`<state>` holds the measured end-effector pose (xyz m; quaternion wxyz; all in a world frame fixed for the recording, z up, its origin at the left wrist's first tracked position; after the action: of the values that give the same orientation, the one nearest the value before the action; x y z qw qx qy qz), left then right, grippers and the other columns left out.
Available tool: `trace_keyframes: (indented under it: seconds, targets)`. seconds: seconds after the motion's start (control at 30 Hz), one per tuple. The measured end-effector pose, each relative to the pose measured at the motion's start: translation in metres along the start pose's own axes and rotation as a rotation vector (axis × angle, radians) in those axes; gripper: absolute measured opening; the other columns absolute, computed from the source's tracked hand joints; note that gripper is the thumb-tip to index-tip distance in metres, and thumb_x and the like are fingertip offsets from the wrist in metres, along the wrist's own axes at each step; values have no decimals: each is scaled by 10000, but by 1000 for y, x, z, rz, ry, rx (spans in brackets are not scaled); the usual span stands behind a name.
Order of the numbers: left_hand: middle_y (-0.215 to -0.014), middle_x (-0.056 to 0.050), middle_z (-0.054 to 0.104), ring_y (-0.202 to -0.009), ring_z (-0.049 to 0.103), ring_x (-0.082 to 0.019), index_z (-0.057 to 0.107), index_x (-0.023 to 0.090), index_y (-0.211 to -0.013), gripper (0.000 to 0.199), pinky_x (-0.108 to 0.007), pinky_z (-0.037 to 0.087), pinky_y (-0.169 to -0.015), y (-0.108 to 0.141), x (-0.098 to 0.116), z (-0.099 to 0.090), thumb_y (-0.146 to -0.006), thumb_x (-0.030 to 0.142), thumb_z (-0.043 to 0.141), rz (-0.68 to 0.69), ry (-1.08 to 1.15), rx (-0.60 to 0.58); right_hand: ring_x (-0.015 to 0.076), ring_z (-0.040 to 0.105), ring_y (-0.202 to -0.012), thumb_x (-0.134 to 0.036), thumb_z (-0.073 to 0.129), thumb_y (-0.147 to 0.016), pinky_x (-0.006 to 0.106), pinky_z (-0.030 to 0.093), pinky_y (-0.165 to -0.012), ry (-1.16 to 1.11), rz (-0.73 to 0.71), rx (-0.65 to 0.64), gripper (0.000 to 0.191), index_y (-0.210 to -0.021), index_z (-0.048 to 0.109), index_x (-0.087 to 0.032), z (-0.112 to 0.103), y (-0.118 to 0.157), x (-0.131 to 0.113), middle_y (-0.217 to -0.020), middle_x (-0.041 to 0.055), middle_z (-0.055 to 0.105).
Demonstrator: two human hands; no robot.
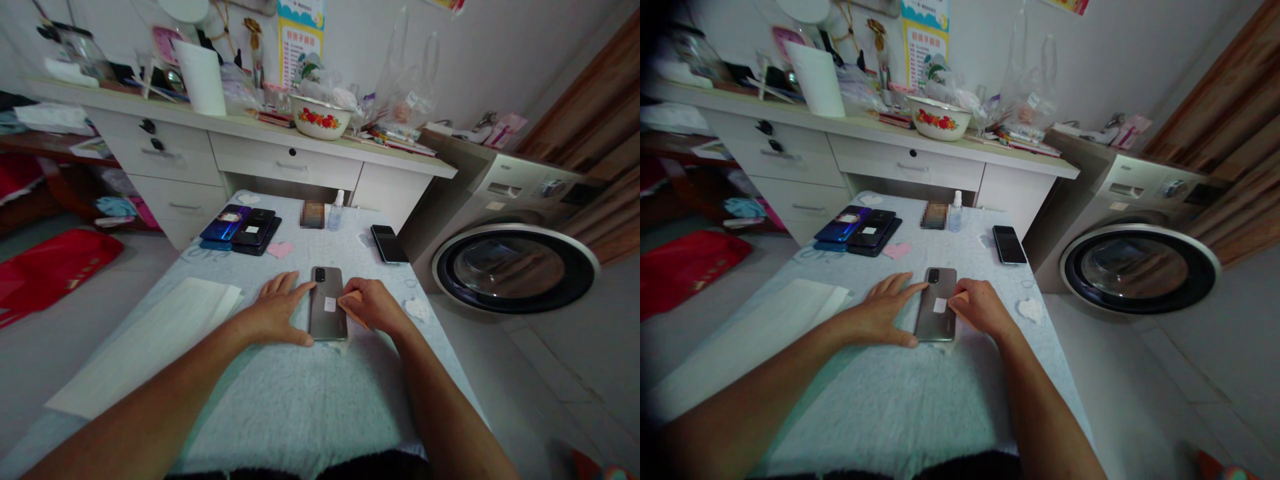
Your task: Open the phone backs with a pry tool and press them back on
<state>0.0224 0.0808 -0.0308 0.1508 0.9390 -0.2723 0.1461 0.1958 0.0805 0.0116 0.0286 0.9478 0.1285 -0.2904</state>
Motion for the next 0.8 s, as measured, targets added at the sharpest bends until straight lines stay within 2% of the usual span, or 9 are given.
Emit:
trace_keyframes:
  seconds: [0.2, 0.4, 0.8]
  targets:
    - [-1597, -160, 107, -1435, 52, -441, 225, 259, -1503, 1127, -561, 178, -1112, 0, 0, -1, -568, 659, 711, -5, 4, 6, 144, 588, -698, -267, 594, -811, 230, 352, -622, 43, 9, 22, 123, -803, 686, -185, 0, -1, -1, -746, 10, 684]
    - [-1600, -134, 116, -1435, 54, -438, 217, 280, -1503, 1121, -559, 180, -1113, 0, 0, 0, -569, 656, 710, 4, 15, 13, 128, 567, -647, -261, 623, -786, 222, 336, -597, 48, -21, -56, 103, -772, 691, -185, 1, 2, -1, -675, -8, 655]
    - [-1604, -119, 107, -1438, 38, -437, 216, 292, -1503, 1126, -562, 179, -1117, -2, -5, 3, -565, 666, 715, 6, 7, 23, 90, 516, -543, -202, 621, -740, 188, 331, -524, -97, 34, -251, 72, -736, 685, -168, 11, 10, 3, -583, -39, 591]
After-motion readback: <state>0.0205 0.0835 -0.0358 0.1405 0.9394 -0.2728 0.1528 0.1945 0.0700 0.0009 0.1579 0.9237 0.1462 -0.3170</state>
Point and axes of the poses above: each hand's wrist, its own y-axis away from the middle knuckle, its own z-axis out of the palm, x = y × z, the point moved 8 cm from there along -y, towards the middle knuckle
